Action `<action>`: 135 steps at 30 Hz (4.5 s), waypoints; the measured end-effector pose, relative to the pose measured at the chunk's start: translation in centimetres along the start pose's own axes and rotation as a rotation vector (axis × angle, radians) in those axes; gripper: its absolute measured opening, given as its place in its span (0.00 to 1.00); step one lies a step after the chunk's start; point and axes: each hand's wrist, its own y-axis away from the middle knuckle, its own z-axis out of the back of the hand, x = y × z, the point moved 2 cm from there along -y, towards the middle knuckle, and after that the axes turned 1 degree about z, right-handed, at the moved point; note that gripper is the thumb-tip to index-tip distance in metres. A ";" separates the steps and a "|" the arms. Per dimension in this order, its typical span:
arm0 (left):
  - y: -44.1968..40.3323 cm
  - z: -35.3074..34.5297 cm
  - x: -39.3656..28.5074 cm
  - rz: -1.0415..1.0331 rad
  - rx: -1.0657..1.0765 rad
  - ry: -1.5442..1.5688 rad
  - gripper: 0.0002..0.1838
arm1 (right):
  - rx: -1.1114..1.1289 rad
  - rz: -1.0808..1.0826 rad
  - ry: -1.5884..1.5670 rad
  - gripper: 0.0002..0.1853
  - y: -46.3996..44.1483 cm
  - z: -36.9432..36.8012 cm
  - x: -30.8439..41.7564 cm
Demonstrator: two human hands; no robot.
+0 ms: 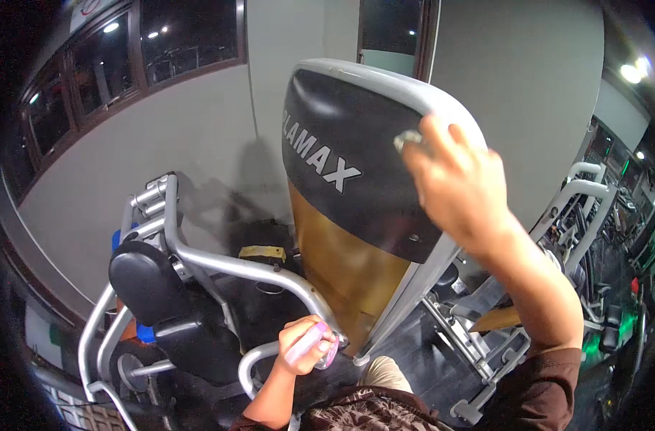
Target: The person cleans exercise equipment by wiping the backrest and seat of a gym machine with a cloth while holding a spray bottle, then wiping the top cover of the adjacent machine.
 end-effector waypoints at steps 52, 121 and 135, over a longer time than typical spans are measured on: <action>0.8 -0.3 -1.8 -0.274 -0.135 -0.194 0.21 | -0.045 -0.189 -0.009 0.08 0.1 0.6 -0.4; 0.5 1.2 -2.0 -0.284 -0.157 -0.331 0.14 | 0.434 0.288 0.110 0.10 4.3 -7.1 13.1; 0.0 2.3 -1.8 -0.349 -0.224 -0.366 0.10 | 0.226 0.278 0.097 0.08 2.1 -7.2 11.5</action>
